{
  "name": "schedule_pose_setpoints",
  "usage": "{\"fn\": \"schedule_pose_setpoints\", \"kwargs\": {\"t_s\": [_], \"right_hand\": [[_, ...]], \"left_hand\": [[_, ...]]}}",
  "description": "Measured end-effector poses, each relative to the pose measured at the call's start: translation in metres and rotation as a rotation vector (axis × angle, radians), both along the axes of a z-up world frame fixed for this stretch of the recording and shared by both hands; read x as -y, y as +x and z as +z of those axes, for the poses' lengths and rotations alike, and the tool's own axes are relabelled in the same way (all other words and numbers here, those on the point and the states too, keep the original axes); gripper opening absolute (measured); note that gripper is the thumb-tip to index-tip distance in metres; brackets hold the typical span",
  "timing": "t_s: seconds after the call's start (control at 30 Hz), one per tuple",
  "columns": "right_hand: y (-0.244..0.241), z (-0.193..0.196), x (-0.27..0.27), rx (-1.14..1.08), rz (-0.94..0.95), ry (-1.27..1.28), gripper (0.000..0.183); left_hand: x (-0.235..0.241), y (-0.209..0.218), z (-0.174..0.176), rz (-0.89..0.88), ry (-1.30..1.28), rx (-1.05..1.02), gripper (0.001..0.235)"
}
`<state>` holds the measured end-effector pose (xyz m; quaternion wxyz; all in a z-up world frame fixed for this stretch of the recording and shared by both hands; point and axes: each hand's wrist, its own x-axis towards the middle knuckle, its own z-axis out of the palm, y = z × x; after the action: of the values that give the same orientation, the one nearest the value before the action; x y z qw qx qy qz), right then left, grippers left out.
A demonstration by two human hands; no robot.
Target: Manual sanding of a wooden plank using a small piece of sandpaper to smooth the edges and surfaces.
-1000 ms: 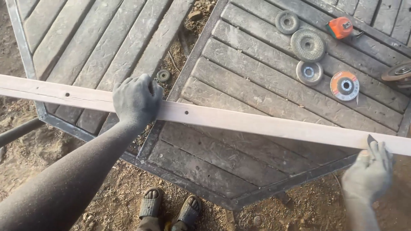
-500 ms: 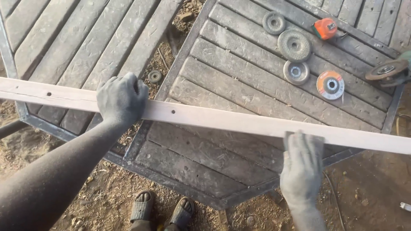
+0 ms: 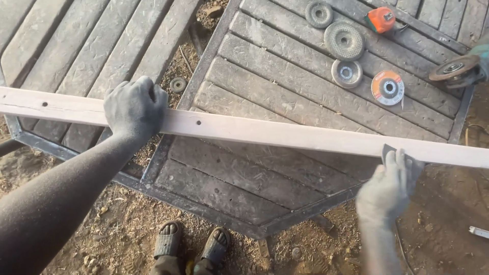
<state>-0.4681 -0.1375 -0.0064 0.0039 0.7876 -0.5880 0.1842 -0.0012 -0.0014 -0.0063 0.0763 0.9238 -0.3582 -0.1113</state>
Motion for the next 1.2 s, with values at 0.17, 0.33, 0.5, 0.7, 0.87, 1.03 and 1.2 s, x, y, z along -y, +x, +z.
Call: {"fn": "schedule_pose_setpoints", "kwargs": {"t_s": [0.17,0.33,0.5,0.7,0.87,1.03,1.2], "right_hand": [[0.119,0.003,-0.072,0.035,0.257,-0.151,0.046],[0.145,-0.013,-0.083,0.122,0.308,-0.152,0.037],[0.12,-0.015,-0.069,0.053,0.446,-0.163,0.071],[0.103,-0.014,-0.053,-0.031,0.486,-0.221,0.06],[0.043,0.012,-0.008,0.263,0.554,-0.305,0.036],[-0.04,-0.005,0.044,0.021,0.336,-0.275,0.029],[0.014,-0.01,0.008,0.328,0.106,0.005,0.027]], "left_hand": [[0.001,0.0,0.001,-0.024,-0.027,0.044,0.036],[0.001,0.0,-0.006,-0.028,-0.03,0.071,0.037],[-0.002,0.004,-0.009,-0.031,-0.036,0.102,0.039],[-0.002,0.004,-0.013,-0.044,-0.012,0.136,0.039],[-0.001,0.004,-0.013,-0.049,-0.005,0.133,0.042],[-0.004,0.006,-0.018,-0.051,-0.026,0.114,0.041],[-0.007,0.01,-0.026,-0.049,-0.068,0.172,0.041]]}}
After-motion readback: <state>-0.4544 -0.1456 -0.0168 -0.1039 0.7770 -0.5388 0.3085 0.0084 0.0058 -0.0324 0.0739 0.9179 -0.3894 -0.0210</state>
